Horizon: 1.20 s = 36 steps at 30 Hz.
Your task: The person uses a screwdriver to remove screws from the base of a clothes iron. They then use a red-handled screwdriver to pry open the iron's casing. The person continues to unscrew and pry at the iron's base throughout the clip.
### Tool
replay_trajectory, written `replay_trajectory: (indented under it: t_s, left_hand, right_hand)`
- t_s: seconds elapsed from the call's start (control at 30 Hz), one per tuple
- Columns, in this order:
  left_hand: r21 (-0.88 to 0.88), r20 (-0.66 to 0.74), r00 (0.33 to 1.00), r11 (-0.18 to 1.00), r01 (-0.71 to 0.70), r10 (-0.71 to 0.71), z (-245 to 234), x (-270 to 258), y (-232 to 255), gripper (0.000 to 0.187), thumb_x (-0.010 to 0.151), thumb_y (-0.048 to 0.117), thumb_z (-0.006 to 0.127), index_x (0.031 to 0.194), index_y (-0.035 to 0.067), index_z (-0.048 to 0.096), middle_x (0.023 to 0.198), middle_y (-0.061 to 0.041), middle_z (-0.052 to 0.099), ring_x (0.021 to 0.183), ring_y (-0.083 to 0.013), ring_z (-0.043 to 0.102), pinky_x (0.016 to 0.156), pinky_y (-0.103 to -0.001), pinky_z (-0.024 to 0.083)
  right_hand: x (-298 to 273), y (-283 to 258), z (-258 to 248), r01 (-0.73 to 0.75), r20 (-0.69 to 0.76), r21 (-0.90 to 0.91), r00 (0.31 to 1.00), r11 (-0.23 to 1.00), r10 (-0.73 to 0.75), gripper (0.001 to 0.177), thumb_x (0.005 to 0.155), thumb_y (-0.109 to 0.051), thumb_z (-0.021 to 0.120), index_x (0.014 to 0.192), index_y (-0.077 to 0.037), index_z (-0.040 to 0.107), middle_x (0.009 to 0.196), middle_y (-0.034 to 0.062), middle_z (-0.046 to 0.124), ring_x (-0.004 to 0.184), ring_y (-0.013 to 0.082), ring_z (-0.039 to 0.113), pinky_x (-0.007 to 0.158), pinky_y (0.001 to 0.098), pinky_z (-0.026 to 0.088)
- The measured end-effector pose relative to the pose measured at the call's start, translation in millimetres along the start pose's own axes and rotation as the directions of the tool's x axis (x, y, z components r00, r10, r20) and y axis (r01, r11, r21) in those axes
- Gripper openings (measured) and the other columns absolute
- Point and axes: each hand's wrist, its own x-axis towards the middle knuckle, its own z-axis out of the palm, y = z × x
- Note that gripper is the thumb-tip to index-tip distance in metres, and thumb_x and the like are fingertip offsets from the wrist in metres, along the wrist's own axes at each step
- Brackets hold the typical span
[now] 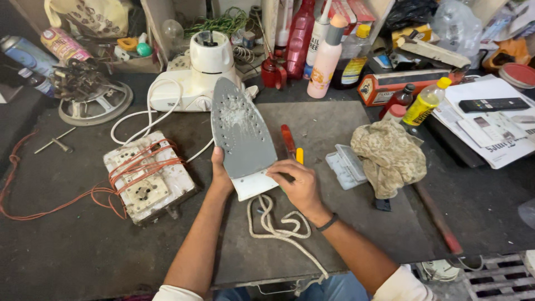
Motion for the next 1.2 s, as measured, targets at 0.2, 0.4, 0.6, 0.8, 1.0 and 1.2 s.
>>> replay_trajectory:
  t_s: [0.2, 0.4, 0.6, 0.8, 1.0, 1.2]
  left_hand:
    - [0.011, -0.054, 0.998, 0.999, -0.044, 0.045, 4.6, -0.7, -1.6, 0.094, 0.086, 0.075, 0.056, 0.146, 0.004, 0.044, 0.138, -0.018, 0.059, 0.126, -0.0326, 0.059, 0.109, -0.047, 0.048]
    - [0.042, -0.018, 0.996, 0.995, -0.087, 0.087, 9.2, -2.2, 2.0, 0.096, 0.088, 0.074, 0.060, 0.147, -0.001, 0.045, 0.139, -0.020, 0.059, 0.125, -0.0332, 0.061, 0.109, -0.047, 0.050]
    - [0.020, -0.057, 0.997, 0.999, -0.050, 0.051, 10.8, -1.6, 3.3, 0.099, 0.084, 0.076, 0.061, 0.146, 0.001, 0.044, 0.137, -0.018, 0.060, 0.124, -0.0325, 0.062, 0.107, -0.047, 0.051]
    - [-0.022, -0.010, 1.000, 1.000, -0.018, 0.018, 13.0, -2.9, 5.0, 0.100, 0.083, 0.077, 0.061, 0.146, 0.001, 0.045, 0.137, -0.019, 0.060, 0.123, -0.0337, 0.062, 0.106, -0.048, 0.051]
    - [0.034, -0.041, 0.998, 0.998, -0.052, 0.053, 16.0, -5.0, 6.8, 0.098, 0.086, 0.076, 0.060, 0.147, 0.001, 0.044, 0.138, -0.019, 0.059, 0.125, -0.0320, 0.060, 0.109, -0.046, 0.049]
    - [0.043, -0.036, 0.998, 0.998, -0.054, 0.056, 19.1, -6.1, 9.8, 0.097, 0.085, 0.075, 0.060, 0.147, 0.003, 0.043, 0.137, -0.019, 0.058, 0.125, -0.0318, 0.060, 0.108, -0.046, 0.050]
  right_hand:
    - [-7.3, 9.0, 1.8, 0.055, -0.030, -0.122, 0.998, 0.991, -0.059, 0.014, 0.083, -0.001, 0.081, 0.096, -0.004, 0.077, 0.100, 0.0066, 0.077, 0.092, 0.0195, 0.076, 0.079, 0.0309, 0.061]
    - [-11.1, 16.1, 2.3, 0.155, -0.034, -0.173, 0.986, 0.973, -0.163, 0.016, 0.082, 0.000, 0.082, 0.096, -0.006, 0.076, 0.099, 0.0063, 0.075, 0.092, 0.0215, 0.074, 0.080, 0.0320, 0.059]
    - [-10.8, 11.2, 5.5, 0.145, -0.049, -0.201, 0.986, 0.969, -0.157, 0.017, 0.082, 0.001, 0.082, 0.097, -0.006, 0.076, 0.098, 0.0047, 0.074, 0.090, 0.0208, 0.073, 0.079, 0.0317, 0.059]
    - [-13.4, 22.1, 6.7, 0.055, -0.071, -0.221, 0.995, 0.974, -0.073, 0.018, 0.080, -0.004, 0.085, 0.097, -0.007, 0.078, 0.095, 0.0062, 0.068, 0.084, 0.0215, 0.070, 0.072, 0.0330, 0.056]
    - [-13.9, 25.0, 4.4, -0.017, -0.067, -0.197, 0.998, 0.980, 0.004, 0.017, 0.082, -0.004, 0.084, 0.098, -0.005, 0.078, 0.094, 0.0061, 0.069, 0.080, 0.0191, 0.070, 0.068, 0.0322, 0.055]
    - [-14.5, 21.3, 6.9, 0.118, -0.089, -0.257, 0.985, 0.959, -0.145, 0.020, 0.081, -0.002, 0.085, 0.099, -0.005, 0.077, 0.095, 0.0058, 0.067, 0.087, 0.0208, 0.068, 0.075, 0.0329, 0.056]
